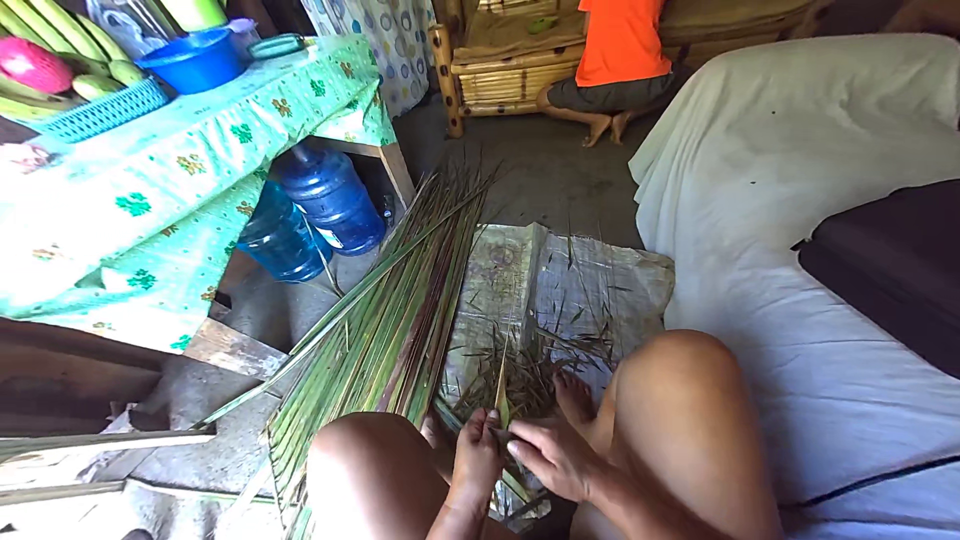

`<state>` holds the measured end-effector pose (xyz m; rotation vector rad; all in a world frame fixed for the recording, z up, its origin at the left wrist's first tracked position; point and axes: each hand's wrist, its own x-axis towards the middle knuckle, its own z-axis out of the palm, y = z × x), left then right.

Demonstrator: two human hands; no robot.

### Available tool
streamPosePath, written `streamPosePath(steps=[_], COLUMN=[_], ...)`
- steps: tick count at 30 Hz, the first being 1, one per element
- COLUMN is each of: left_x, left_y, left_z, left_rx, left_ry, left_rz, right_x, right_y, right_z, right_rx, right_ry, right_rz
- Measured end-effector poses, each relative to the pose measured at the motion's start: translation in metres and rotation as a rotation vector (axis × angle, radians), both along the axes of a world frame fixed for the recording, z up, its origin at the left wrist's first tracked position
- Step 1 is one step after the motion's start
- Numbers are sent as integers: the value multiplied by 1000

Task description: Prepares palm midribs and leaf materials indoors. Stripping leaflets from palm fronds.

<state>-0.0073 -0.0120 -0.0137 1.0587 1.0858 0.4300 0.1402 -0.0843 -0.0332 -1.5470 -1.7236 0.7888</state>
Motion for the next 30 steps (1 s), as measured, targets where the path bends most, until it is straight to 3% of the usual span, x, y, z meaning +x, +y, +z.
streamPosePath(steps=[6,15,18,22,24,30], left_x=[-1,-10,-12,-8,-7,-11], left_y=[-5,-16,-16,-14,-13,-16], left_z=[2,4,6,7,8,2], left_rx=[-64,-166,-191,-210,-219,-189], left_ry=[-73,-143,-142,-150,-163,-188], left_rz=[-12,-94,-135,-147,-152,-192], right_x=[8,28,40,32,24,36], right_y=[8,21,24,22,20,24], right_z=[-8,-3,4,5,7,0], right_rx=[60,-232,-293,-305,-337,-274], right_ry=[-166,-231,-14,521,681,447], right_rz=[-93,-334,-437,-334,-305,-357])
